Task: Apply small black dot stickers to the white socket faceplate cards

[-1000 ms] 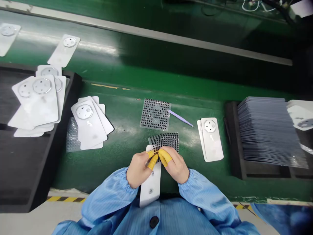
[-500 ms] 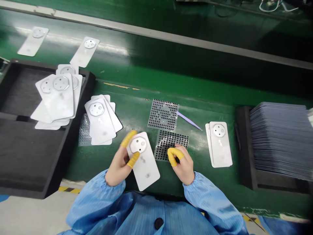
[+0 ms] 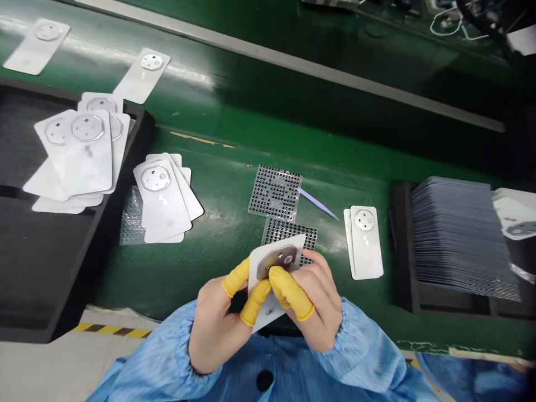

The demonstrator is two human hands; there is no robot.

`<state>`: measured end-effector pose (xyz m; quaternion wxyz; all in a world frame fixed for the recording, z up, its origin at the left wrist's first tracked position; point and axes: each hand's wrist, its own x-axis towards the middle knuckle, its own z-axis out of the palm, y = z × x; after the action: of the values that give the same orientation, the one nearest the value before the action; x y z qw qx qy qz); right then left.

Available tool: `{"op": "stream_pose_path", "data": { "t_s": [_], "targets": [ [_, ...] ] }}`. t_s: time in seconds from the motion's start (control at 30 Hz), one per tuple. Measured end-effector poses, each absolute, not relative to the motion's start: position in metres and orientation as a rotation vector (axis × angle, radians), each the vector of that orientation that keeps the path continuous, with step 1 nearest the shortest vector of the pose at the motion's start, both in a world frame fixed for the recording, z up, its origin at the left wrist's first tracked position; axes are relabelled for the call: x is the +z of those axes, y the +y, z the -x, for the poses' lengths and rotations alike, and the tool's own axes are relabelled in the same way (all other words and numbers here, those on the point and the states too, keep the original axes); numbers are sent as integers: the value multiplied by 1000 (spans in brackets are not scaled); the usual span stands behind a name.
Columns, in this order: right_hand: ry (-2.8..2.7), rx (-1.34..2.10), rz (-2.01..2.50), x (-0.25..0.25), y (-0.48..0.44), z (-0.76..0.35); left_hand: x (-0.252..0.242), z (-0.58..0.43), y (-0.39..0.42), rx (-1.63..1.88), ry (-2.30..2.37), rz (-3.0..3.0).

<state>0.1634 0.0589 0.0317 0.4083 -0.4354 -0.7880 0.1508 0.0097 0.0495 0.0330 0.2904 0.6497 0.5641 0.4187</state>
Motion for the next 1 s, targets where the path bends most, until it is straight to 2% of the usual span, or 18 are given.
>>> {"op": "stream_pose_path", "data": {
  "t_s": [0.13,0.33,0.63,1.0],
  "targets": [
    [-2041,349,1111,31,53,-167,32,-9,48,1181,1427,-1764],
    [-2087,116,1109,29,47,-166,27,-7,41,1257,1287,-1766],
    [-1945,79,1224,24,44,-159,32,-13,46,1279,1196,-1751],
    [-2058,119,1225,28,37,-160,29,-15,43,1322,1232,-1824]
  ]
}}
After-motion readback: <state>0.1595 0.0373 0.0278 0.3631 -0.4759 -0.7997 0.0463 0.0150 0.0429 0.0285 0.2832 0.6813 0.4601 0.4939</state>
